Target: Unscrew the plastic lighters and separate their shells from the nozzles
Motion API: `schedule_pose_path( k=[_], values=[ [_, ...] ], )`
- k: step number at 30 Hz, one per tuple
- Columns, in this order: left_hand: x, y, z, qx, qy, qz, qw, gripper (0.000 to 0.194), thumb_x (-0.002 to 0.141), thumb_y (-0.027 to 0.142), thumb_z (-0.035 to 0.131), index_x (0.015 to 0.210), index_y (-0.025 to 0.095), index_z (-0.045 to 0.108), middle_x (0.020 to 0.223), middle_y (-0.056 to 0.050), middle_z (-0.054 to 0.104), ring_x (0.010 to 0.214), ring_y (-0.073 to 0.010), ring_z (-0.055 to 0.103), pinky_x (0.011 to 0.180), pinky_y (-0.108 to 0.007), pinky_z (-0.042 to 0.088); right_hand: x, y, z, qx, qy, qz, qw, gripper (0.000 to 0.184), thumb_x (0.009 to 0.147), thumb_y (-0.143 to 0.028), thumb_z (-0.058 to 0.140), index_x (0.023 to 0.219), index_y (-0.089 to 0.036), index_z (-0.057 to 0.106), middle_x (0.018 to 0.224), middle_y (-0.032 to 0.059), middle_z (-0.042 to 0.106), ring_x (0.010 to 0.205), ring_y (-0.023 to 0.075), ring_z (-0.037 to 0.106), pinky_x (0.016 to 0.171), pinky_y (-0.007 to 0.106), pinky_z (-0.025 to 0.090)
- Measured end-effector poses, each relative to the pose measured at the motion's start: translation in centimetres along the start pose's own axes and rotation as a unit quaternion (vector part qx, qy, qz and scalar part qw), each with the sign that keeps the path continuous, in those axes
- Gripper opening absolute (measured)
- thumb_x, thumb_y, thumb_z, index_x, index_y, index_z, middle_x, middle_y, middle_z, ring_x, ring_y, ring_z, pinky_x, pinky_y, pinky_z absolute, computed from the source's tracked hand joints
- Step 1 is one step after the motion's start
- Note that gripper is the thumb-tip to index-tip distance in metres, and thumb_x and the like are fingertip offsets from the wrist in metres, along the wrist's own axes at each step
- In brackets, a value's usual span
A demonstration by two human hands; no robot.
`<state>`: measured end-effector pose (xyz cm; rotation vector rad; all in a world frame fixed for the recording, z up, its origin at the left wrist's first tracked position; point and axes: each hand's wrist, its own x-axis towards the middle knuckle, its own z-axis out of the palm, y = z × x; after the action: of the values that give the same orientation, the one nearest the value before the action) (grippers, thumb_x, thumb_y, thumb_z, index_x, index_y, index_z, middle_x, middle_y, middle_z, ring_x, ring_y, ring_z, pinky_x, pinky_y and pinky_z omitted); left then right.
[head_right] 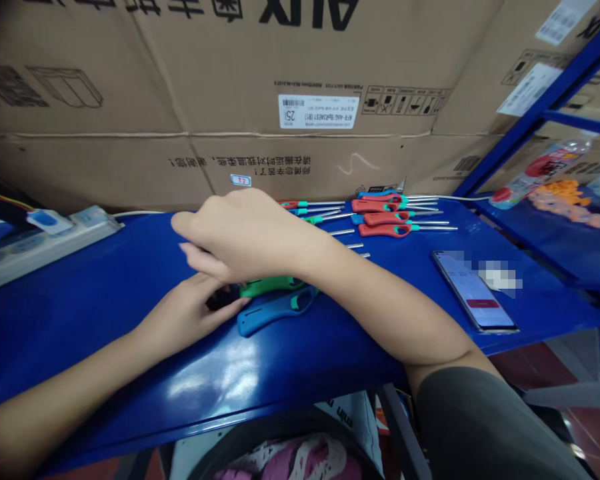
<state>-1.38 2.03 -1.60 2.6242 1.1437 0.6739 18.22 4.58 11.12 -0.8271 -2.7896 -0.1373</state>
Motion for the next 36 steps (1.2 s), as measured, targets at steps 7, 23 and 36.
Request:
schedule_pose_path(
  k=[7, 23, 36],
  values=[
    [0.1, 0.42, -0.32, -0.01, -0.006, -0.004, 1.0, 0.019, 0.092, 0.028, 0.067, 0.109, 0.02, 0.062, 0.103, -0.005, 0.073, 0.092, -0.0244, 0.067, 0.079, -0.036, 0.055, -0.13, 0.0, -0.75, -0.029, -0.002, 0.051, 0.998, 0.032, 0.096, -0.036, 0.042, 0.099, -0.015, 0.066, 0.086, 0.0095, 0.071, 0.069, 0.0199, 0.059, 0.061, 0.031, 0.028],
    [0.15, 0.58, -0.44, -0.005, -0.011, -0.013, 1.0, 0.021, 0.093, 0.031, 0.065, 0.108, 0.018, 0.064, 0.099, -0.008, 0.073, 0.092, -0.0274, 0.068, 0.08, -0.041, 0.057, -0.27, -0.03, -0.69, 0.05, -0.006, -0.013, 0.999, 0.027, 0.094, -0.029, 0.045, 0.11, -0.016, 0.062, 0.096, 0.009, 0.071, 0.073, 0.0182, 0.057, 0.061, 0.03, 0.028],
    [0.12, 0.42, -0.35, -0.019, -0.022, -0.02, 0.999, 0.024, 0.094, 0.031, 0.064, 0.114, 0.017, 0.064, 0.104, -0.01, 0.073, 0.095, -0.0274, 0.068, 0.083, -0.042, 0.057, -0.22, -0.25, -0.82, 0.014, -0.013, -0.011, 1.0, 0.026, 0.096, -0.031, 0.042, 0.108, -0.015, 0.059, 0.084, 0.0071, 0.07, 0.066, 0.0176, 0.054, 0.059, 0.03, 0.024]
  ],
)
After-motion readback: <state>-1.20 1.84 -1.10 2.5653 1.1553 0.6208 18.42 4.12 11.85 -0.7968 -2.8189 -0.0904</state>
